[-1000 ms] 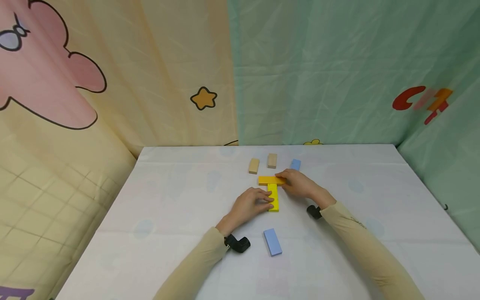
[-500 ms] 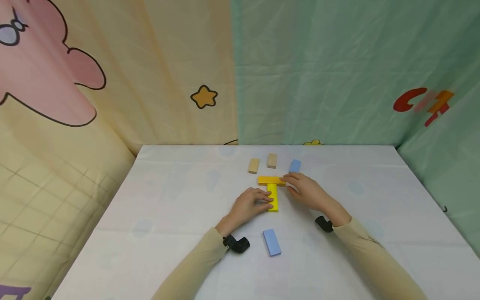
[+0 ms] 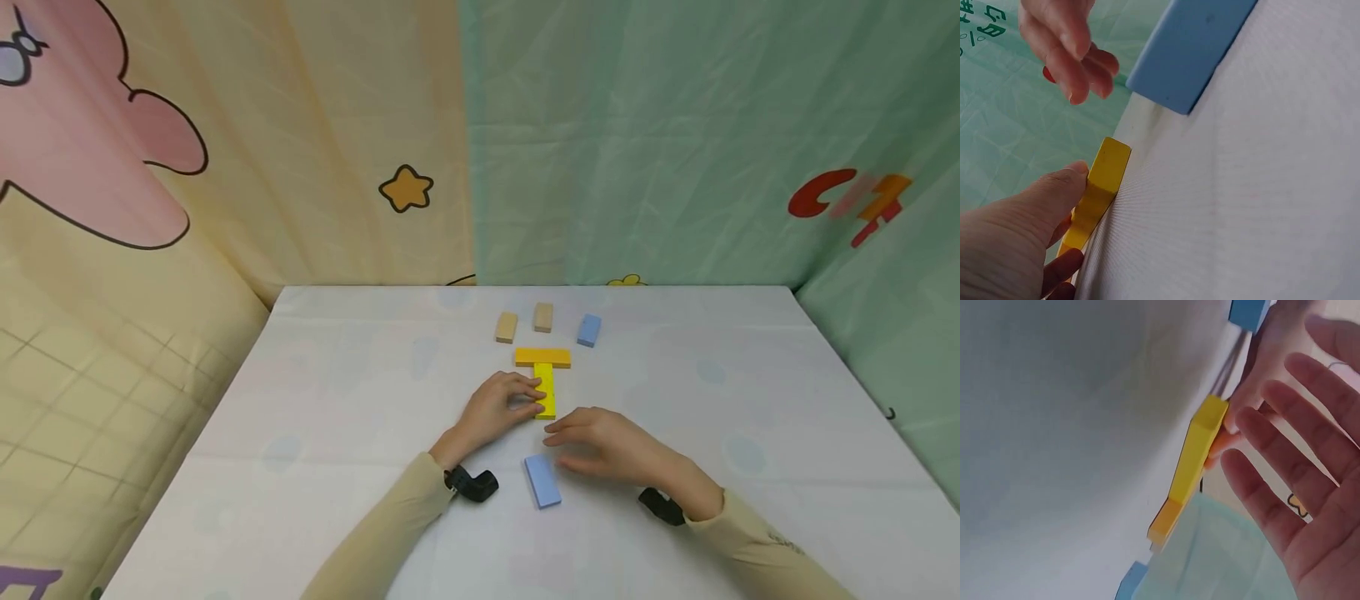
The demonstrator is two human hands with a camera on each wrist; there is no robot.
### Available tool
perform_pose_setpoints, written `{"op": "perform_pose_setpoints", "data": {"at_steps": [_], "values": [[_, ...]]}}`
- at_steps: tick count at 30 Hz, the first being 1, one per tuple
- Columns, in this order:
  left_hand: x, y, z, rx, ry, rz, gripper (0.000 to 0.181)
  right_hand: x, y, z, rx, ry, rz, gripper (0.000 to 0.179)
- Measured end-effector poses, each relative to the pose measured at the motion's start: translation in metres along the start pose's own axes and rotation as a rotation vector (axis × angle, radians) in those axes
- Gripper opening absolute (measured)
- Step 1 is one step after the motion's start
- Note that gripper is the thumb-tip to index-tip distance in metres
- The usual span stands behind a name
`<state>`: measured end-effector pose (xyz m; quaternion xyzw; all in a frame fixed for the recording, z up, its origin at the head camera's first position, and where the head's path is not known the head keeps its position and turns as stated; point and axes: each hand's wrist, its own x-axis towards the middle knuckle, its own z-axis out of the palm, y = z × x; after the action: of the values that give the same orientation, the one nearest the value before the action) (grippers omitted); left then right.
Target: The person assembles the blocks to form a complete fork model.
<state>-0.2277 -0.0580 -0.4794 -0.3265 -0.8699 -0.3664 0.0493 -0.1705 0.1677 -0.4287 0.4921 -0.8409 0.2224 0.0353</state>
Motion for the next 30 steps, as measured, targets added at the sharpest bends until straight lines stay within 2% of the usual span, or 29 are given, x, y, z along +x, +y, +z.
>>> {"op": "perform_pose_setpoints", "data": {"at_steps": [5,9,17,30], "values": [[0.000,0.000,0.001,0.007,-0.001,-0.006,0.021,-0.003,-0.011,0.005,0.042,-0.132,0.035,0.040],[0.001,0.001,0.000,0.011,-0.004,-0.008,0.021,-0.005,-0.014,0.010,0.058,-0.168,0.035,0.046],[0.000,0.003,0.000,-0.004,0.001,-0.017,0.021,-0.002,-0.017,0.017,0.071,-0.160,0.018,0.039],[0.000,0.002,-0.001,-0.009,-0.001,-0.027,0.022,-0.002,-0.010,0.015,0.048,-0.065,0.131,0.040]]}}
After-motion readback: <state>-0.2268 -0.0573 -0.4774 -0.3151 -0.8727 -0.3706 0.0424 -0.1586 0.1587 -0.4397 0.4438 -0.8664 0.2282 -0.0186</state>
